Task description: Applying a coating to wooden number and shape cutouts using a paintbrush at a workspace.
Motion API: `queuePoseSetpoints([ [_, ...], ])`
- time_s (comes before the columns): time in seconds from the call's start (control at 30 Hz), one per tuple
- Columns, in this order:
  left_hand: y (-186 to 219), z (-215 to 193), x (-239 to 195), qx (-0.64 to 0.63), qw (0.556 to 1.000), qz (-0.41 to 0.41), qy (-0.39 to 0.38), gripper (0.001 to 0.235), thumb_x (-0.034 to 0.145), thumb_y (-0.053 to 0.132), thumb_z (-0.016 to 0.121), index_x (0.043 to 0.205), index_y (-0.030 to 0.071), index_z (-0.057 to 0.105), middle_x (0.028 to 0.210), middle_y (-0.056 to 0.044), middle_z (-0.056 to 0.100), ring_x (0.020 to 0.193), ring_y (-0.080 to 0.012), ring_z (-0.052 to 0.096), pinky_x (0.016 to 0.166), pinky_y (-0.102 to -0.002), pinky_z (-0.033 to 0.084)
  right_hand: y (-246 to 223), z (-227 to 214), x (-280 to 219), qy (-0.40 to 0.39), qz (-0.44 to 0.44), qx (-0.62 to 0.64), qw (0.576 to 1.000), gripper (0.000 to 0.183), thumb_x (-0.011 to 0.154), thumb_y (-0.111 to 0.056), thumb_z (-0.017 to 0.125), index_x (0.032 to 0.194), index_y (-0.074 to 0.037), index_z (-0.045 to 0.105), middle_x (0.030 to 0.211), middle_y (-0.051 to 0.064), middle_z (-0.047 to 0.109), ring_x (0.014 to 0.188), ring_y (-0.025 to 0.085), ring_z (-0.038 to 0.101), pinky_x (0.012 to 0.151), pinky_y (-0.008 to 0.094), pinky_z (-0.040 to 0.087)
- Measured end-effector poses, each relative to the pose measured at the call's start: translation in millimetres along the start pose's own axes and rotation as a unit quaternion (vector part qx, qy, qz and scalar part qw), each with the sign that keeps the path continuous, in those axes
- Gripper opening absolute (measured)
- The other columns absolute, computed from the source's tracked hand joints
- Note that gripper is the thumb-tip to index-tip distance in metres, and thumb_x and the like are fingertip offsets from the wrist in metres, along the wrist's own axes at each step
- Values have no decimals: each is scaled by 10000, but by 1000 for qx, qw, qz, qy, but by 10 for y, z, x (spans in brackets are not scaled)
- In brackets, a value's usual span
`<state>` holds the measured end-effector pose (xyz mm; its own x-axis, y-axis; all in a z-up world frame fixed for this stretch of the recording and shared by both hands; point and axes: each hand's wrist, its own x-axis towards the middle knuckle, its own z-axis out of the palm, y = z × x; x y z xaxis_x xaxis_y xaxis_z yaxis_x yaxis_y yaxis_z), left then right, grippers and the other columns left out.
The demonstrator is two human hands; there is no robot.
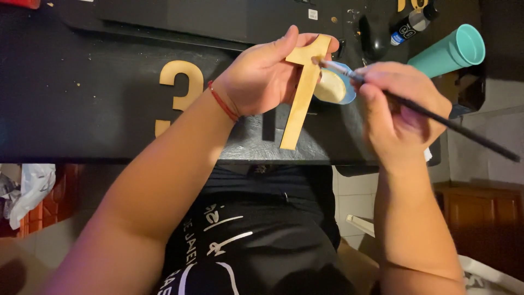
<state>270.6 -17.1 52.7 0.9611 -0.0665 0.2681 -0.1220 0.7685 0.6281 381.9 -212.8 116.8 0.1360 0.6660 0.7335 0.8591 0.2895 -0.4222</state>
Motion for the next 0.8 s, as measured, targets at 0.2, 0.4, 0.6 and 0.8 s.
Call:
queuePoseSetpoints([
  [0.2, -4, 9, -8, 22, 999, -10, 34, 588, 937, 536, 477, 1310, 89, 562, 1110, -25, 565, 1029, -181, 580, 889, -362, 503, -221, -78, -29, -163, 46, 27, 985, 75, 935, 50, 624, 892, 111, 629, 932, 277, 671, 835, 340, 703, 780, 368, 585],
  [0.4, -5, 42, 3, 37, 998, -39, 34, 655, 882, 577, 483, 1327, 99, 538, 1136, -81, 606, 1049, -222, 623, 851, -331, 503, -88, -64, 13, -57, -40, 2, 998, 117, 1006, 60, 607, 970, 171, 594, 940, 360, 649, 877, 460, 693, 834, 480, 591],
  [0.6, -27, 2, 2, -47, 999, -23, -5, 602, 937, 490, 519, 1339, 43, 530, 1141, -94, 592, 1085, -205, 603, 1032, -613, 563, -186, -149, -49, -171, -9, 44, 984, 56, 937, 48, 624, 947, 102, 636, 963, 267, 689, 871, 337, 724, 788, 364, 623],
  [0.8, -29, 58, 5, -1, 997, -59, 47, 650, 878, 559, 497, 1310, 79, 576, 1033, -49, 610, 947, -155, 593, 790, -297, 463, -27, -183, -109, -104, -16, 33, 994, 81, 969, 79, 580, 935, 141, 620, 912, 305, 664, 810, 371, 710, 708, 378, 595],
])
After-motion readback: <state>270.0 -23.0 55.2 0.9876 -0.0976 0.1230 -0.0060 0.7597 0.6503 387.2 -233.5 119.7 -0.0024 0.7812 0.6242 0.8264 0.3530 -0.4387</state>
